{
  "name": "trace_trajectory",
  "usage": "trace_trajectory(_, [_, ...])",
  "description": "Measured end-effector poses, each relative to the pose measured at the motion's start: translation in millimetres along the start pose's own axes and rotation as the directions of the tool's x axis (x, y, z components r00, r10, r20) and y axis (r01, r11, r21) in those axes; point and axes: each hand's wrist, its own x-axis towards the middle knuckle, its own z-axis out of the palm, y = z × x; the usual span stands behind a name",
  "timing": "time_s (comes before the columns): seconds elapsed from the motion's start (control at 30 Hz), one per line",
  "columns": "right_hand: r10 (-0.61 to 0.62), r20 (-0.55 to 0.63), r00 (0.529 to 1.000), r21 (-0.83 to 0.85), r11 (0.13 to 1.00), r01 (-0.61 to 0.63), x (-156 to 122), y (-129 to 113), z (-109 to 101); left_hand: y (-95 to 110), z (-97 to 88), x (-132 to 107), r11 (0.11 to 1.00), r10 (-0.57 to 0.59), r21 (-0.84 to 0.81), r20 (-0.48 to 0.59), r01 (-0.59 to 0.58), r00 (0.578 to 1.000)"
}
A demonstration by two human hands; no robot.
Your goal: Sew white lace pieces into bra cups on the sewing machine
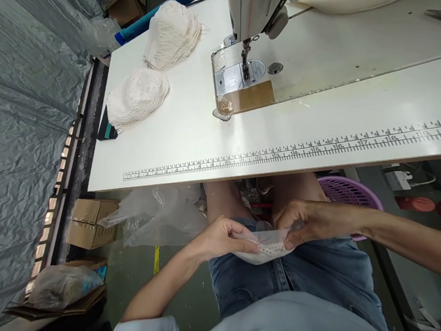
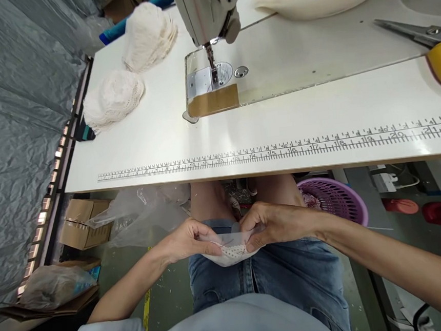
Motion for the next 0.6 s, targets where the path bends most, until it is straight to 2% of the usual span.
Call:
trace_trajectory(0.17, [0.078, -0.047, 0.996, 0.002, 0.997, -0.078, -17.0, 1.4, -3.2, 1.9, 1.0, 2.1, 0.996, 0.044, 0.082, 0.035, -0.047, 0.998])
trace_trajectory(0.3, [0.180, -0.055, 0.982, 0.016, 0.984, -0.179, -22.5, -2.9, 3.2, 2.1, 5.0, 7.4, 0.992, 0.055, 0.112, 0.060, -0.061, 0.997])
trace_trajectory(0.47, [0.130, -0.179, 0.975, -0.046, 0.989, -0.140, -7.5, -10.4, 16.9, 3.5, 8.6, 11.2, 0.976, 0.111, 0.184, 0.063, -0.121, 0.992])
trace_trajectory(0.6, [0.140, -0.207, 0.968, 0.030, 0.990, -0.136, -5.2, -5.9, 17.0, -2.0, 6.5, 9.5, 0.971, 0.158, 0.173, 0.046, -0.163, 0.986])
